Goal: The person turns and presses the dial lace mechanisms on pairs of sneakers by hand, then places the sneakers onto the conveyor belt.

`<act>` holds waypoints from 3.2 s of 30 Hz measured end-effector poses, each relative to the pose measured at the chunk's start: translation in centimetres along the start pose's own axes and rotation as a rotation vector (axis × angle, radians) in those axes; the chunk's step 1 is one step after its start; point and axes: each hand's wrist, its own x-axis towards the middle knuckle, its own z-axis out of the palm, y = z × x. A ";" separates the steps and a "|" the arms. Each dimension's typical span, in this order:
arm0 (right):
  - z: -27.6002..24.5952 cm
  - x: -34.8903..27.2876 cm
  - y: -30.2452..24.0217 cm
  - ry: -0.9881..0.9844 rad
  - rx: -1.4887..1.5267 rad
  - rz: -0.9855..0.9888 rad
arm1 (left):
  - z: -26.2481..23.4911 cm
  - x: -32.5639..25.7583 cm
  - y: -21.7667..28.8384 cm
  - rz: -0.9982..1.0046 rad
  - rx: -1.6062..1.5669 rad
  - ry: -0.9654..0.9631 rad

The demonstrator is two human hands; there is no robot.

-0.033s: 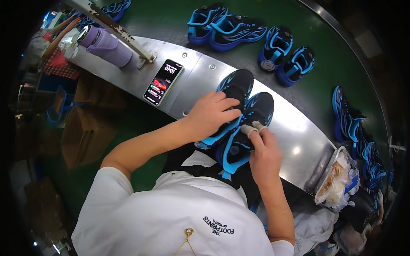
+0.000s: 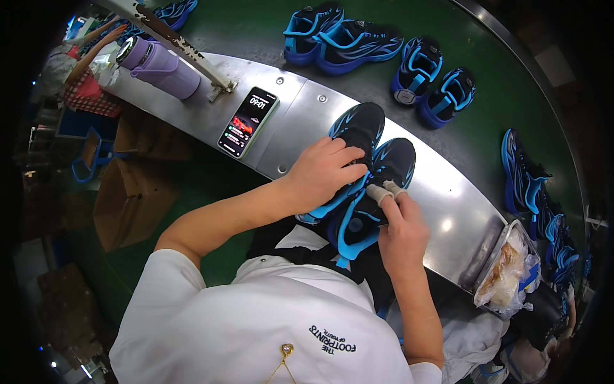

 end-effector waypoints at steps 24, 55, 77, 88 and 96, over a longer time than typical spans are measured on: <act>1.1 -3.0 -2.0 -0.128 0.085 0.062 | -0.1 -0.9 1.9 -0.055 -0.098 0.069; 0.7 0.1 0.3 0.096 0.396 0.087 | -1.4 2.3 0.9 -0.317 -0.378 -0.097; -1.2 0.0 2.1 -0.052 0.406 0.135 | -3.1 2.6 0.4 -0.210 -0.294 -0.144; -1.2 -0.7 2.8 -0.034 0.473 0.244 | -4.5 0.3 6.9 -0.959 -1.078 -0.594; -1.6 -0.3 3.6 -0.175 0.704 0.264 | 0.4 0.6 9.6 -1.194 -1.653 -0.318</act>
